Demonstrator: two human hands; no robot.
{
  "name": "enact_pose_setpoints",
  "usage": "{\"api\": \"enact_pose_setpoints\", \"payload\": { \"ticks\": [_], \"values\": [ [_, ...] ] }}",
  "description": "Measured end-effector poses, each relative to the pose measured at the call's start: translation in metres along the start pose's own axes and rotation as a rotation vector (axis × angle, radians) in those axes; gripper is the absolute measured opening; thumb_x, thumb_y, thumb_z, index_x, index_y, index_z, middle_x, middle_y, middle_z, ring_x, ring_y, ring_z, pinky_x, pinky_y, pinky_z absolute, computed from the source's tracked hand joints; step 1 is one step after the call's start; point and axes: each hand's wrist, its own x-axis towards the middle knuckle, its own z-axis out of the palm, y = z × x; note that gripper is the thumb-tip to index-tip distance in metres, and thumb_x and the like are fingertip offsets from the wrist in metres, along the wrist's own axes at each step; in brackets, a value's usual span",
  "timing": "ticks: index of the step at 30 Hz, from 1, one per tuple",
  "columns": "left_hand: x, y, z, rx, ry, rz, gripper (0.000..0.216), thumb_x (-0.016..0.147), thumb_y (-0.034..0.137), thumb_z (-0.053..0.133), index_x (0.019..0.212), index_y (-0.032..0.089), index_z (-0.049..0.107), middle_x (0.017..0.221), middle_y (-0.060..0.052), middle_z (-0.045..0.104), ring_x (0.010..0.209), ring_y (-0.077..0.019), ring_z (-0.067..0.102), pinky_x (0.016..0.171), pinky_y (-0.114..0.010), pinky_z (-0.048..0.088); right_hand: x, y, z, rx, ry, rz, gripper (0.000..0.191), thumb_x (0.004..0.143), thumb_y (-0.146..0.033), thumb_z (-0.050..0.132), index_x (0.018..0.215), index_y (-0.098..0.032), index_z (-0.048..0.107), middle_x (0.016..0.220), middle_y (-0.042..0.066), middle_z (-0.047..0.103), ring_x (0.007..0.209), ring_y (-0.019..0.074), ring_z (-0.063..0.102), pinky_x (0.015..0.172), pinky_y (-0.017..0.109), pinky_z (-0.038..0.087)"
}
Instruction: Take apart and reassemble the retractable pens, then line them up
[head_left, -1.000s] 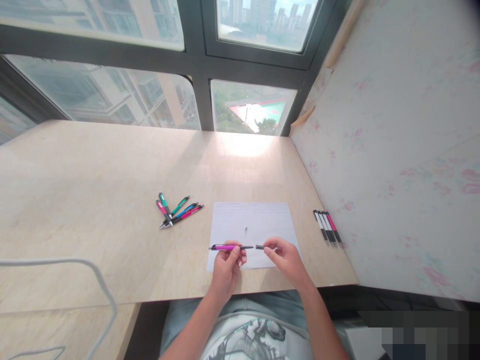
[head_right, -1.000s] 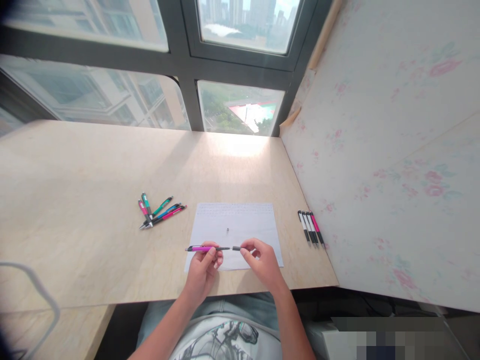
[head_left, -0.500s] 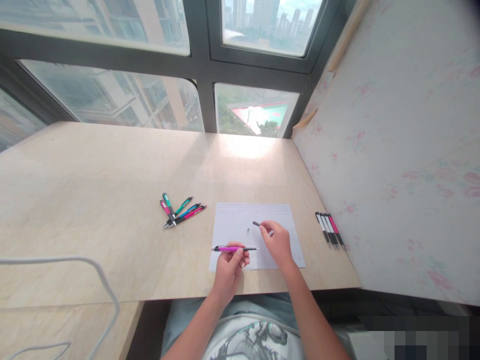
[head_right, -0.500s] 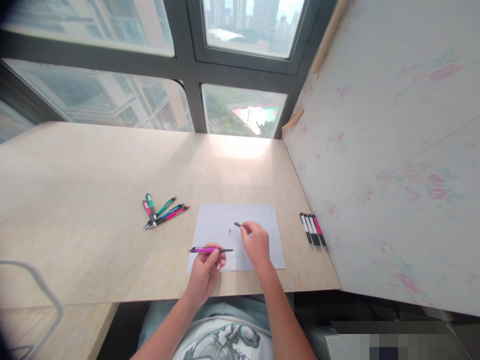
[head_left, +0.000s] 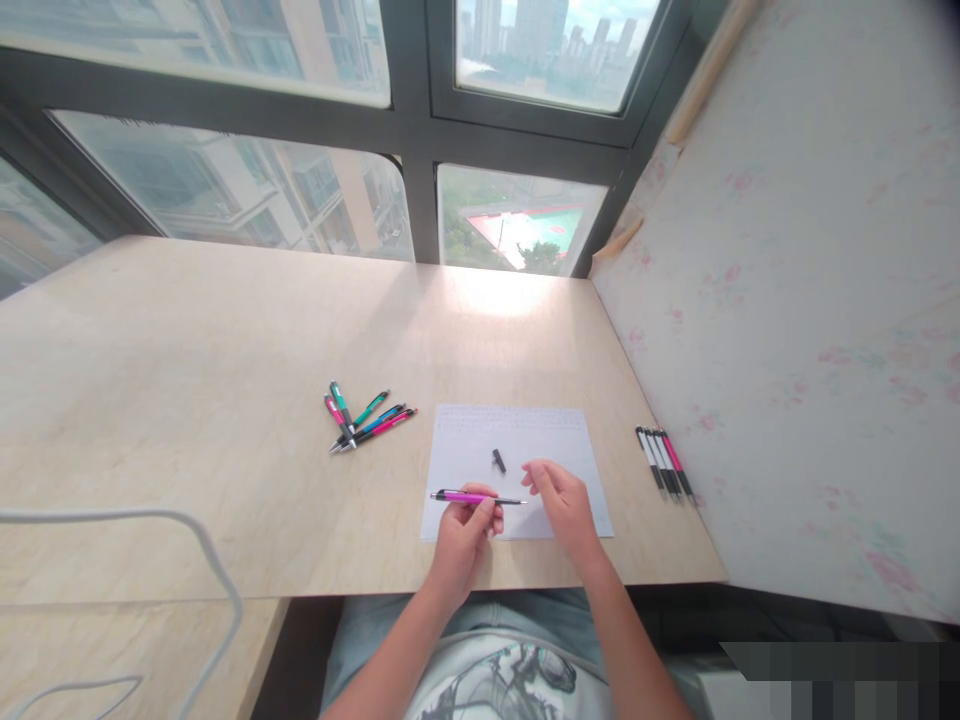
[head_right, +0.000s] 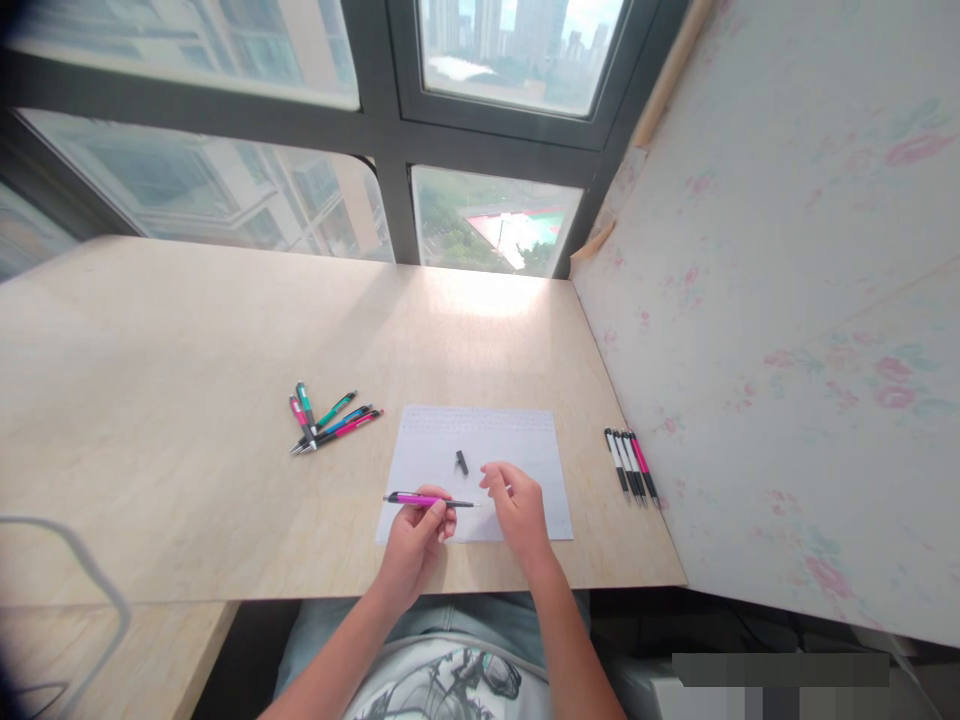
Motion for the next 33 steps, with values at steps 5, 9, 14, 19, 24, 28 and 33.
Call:
{"api": "enact_pose_setpoints", "payload": {
  "ticks": [5,9,14,19,24,28,33],
  "values": [
    [-0.001,0.0,0.001,0.117,-0.032,0.016,0.023,0.075,0.032,0.074,0.086,0.015,0.063,0.063,0.001,0.059,0.056,-0.009,0.051,0.056,-0.021,0.038,-0.013,-0.011,-0.011,0.053,-0.297,0.017,0.035,0.092,-0.042,0.05,0.081,-0.017,0.072,0.068,0.003,0.067,0.065,0.0154,0.061,0.059,0.024,0.043],
    [-0.002,-0.001,0.0,0.067,-0.022,0.02,0.025,0.077,0.033,0.072,0.093,0.016,0.063,0.066,0.0,0.062,0.058,-0.0101,0.053,0.058,-0.022,0.04,-0.017,-0.01,-0.011,0.048,-0.281,0.046,0.031,0.09,-0.039,0.053,0.077,-0.018,0.072,0.064,0.001,0.066,0.059,0.014,0.058,0.055,0.023,0.042],
    [-0.001,-0.002,-0.001,0.044,-0.025,0.031,0.022,0.077,0.031,0.072,0.089,0.014,0.065,0.069,-0.002,0.064,0.058,-0.0104,0.054,0.057,-0.022,0.04,-0.022,-0.005,-0.01,0.071,-0.178,-0.013,0.017,0.086,-0.031,0.059,0.083,-0.019,0.07,0.076,0.003,0.069,0.07,0.0158,0.061,0.059,0.024,0.045],
    [-0.001,-0.002,-0.001,0.025,-0.005,0.034,0.022,0.076,0.03,0.073,0.088,0.013,0.066,0.068,-0.001,0.063,0.057,-0.0091,0.053,0.056,-0.021,0.04,-0.026,-0.008,-0.008,0.109,-0.118,-0.033,0.016,0.082,-0.029,0.064,0.094,-0.019,0.067,0.086,0.005,0.069,0.075,0.0166,0.062,0.058,0.024,0.047],
    [-0.003,0.0,0.0,-0.004,-0.008,0.017,0.019,0.077,0.028,0.073,0.089,0.014,0.067,0.068,-0.001,0.064,0.057,-0.0085,0.054,0.057,-0.021,0.04,-0.026,-0.012,-0.006,0.139,-0.121,0.035,0.023,0.092,-0.034,0.051,0.083,-0.018,0.065,0.067,0.002,0.066,0.064,0.0152,0.061,0.061,0.026,0.048],
    [-0.003,-0.001,-0.001,-0.002,-0.02,0.012,0.019,0.077,0.027,0.073,0.09,0.014,0.067,0.07,-0.002,0.066,0.059,-0.0092,0.056,0.057,-0.021,0.04,-0.026,-0.012,-0.007,0.115,-0.026,-0.008,0.013,0.087,-0.03,0.059,0.087,-0.019,0.067,0.078,0.004,0.069,0.072,0.0167,0.063,0.064,0.026,0.049],
    [-0.002,-0.003,-0.003,-0.005,-0.022,0.007,0.019,0.077,0.027,0.073,0.089,0.014,0.067,0.069,-0.002,0.066,0.058,-0.0094,0.056,0.058,-0.021,0.041,-0.028,-0.015,-0.009,0.148,-0.07,-0.097,0.022,0.083,-0.025,0.062,0.104,-0.021,0.064,0.095,0.006,0.068,0.087,0.0186,0.063,0.062,0.025,0.049]
  ]
}}
